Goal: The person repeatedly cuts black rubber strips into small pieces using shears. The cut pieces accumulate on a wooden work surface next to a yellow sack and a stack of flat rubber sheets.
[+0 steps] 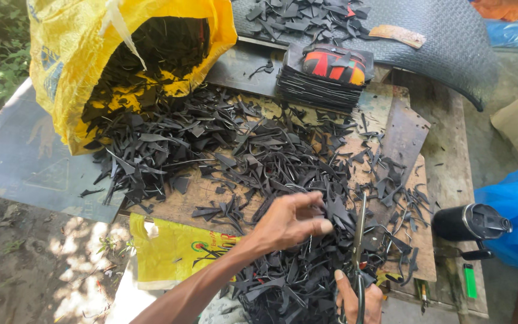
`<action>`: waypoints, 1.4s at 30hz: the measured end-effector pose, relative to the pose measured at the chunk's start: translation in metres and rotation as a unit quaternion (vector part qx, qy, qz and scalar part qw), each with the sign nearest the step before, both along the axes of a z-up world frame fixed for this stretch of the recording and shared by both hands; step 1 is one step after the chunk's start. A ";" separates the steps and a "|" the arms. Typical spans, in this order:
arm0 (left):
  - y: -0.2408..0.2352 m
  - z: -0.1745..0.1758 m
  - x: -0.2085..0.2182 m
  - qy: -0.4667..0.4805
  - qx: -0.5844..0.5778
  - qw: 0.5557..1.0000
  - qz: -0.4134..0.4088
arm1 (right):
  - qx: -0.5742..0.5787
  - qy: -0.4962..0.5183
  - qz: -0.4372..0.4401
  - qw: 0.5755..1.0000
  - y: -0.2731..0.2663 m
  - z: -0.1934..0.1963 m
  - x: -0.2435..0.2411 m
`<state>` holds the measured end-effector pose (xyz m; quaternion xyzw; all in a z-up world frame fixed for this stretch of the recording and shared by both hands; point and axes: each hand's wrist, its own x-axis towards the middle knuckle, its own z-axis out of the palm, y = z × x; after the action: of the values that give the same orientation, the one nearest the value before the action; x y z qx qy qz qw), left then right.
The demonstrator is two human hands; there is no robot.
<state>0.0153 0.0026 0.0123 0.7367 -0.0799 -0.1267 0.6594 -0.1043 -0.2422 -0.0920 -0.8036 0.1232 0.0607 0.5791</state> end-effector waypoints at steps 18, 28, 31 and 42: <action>0.016 -0.038 0.080 -0.058 0.374 0.925 0.030 | -0.100 -0.116 0.022 0.988 -0.023 -0.098 0.007; 0.047 0.028 0.075 -0.029 -0.025 0.995 0.089 | -0.105 -0.073 0.060 0.990 -0.014 -0.043 0.003; 0.089 0.045 0.063 0.011 0.084 0.993 0.081 | -0.109 -0.007 0.010 0.994 -0.010 -0.039 0.004; 0.172 -0.028 -0.055 -0.061 0.232 0.908 0.344 | -0.082 0.103 -0.060 0.989 0.003 -0.023 0.003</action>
<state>-0.0392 0.1742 -0.0158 0.8571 0.1705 0.1383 0.4660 -0.1009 -0.2387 -0.1149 -0.8293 0.2343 0.0980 0.4978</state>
